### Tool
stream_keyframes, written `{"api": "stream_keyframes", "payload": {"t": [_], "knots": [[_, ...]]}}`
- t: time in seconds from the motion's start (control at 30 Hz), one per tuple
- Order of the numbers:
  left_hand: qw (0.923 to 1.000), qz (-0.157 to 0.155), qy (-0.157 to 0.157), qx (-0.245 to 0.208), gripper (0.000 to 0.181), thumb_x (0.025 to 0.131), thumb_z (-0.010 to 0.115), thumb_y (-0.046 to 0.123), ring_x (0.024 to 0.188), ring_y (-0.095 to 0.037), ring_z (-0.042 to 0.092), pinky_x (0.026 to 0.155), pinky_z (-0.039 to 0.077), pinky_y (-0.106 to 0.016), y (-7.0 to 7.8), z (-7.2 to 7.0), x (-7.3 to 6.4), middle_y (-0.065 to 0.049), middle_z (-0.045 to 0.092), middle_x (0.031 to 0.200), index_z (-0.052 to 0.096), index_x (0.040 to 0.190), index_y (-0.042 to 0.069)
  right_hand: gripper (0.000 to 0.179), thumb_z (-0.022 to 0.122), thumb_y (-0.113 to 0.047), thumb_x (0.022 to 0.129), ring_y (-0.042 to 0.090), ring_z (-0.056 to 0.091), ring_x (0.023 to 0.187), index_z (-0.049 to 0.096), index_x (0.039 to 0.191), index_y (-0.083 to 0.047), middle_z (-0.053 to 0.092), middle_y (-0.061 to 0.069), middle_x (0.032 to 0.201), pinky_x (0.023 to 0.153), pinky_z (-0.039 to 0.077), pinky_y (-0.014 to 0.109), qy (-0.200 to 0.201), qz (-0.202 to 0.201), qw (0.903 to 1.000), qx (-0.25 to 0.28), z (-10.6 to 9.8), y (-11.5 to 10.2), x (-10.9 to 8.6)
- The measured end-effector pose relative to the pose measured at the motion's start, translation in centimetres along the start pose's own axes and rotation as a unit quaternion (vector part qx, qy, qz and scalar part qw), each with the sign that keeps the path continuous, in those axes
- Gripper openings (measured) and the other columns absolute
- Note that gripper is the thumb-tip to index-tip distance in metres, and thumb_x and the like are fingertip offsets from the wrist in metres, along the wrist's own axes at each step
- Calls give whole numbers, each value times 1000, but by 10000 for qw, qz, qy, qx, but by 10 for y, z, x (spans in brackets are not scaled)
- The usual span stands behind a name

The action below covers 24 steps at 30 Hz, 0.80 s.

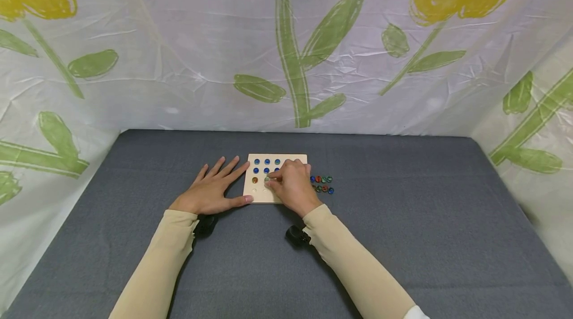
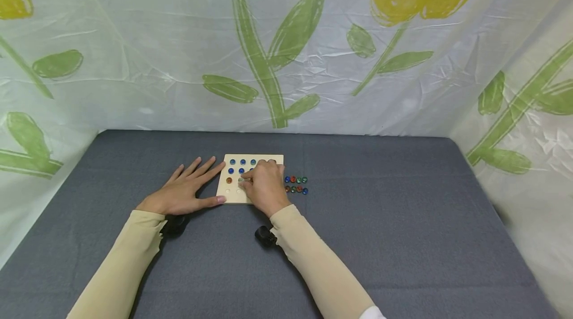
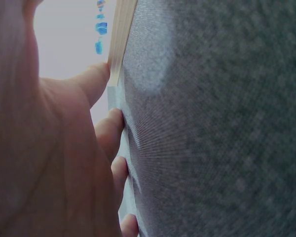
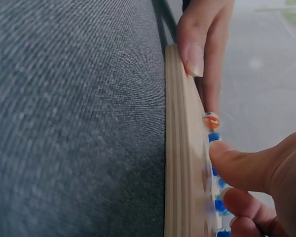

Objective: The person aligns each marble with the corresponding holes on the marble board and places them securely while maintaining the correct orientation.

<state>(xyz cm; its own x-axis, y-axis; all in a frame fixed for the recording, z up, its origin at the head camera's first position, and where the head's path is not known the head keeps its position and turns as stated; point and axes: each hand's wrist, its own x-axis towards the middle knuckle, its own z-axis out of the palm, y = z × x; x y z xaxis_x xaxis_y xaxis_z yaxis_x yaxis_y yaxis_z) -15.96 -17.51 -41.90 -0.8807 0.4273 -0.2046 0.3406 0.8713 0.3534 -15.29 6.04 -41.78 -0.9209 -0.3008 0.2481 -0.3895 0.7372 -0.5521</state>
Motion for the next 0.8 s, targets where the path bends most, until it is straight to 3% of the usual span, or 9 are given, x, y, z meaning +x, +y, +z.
{"api": "stream_keyframes", "payload": {"t": [0.37,0.8], "knots": [[10000,29,-31,-43,95,90,56,73,154,-41,3,119,-1,-66,0,0,1,-10,13,169,21,164,25,16,83,-19,87,25,54,75,83,99,-9,63,5,77,80,40,49,43,-140,9991,-387,3,-5,3],[10000,21,-56,10,95,91,55,74,154,-41,2,119,-1,-67,-3,1,2,-9,12,170,20,165,25,20,84,-19,86,23,51,73,82,101,-6,61,4,75,77,37,46,69,-124,9996,-226,-1,-5,0]]}}
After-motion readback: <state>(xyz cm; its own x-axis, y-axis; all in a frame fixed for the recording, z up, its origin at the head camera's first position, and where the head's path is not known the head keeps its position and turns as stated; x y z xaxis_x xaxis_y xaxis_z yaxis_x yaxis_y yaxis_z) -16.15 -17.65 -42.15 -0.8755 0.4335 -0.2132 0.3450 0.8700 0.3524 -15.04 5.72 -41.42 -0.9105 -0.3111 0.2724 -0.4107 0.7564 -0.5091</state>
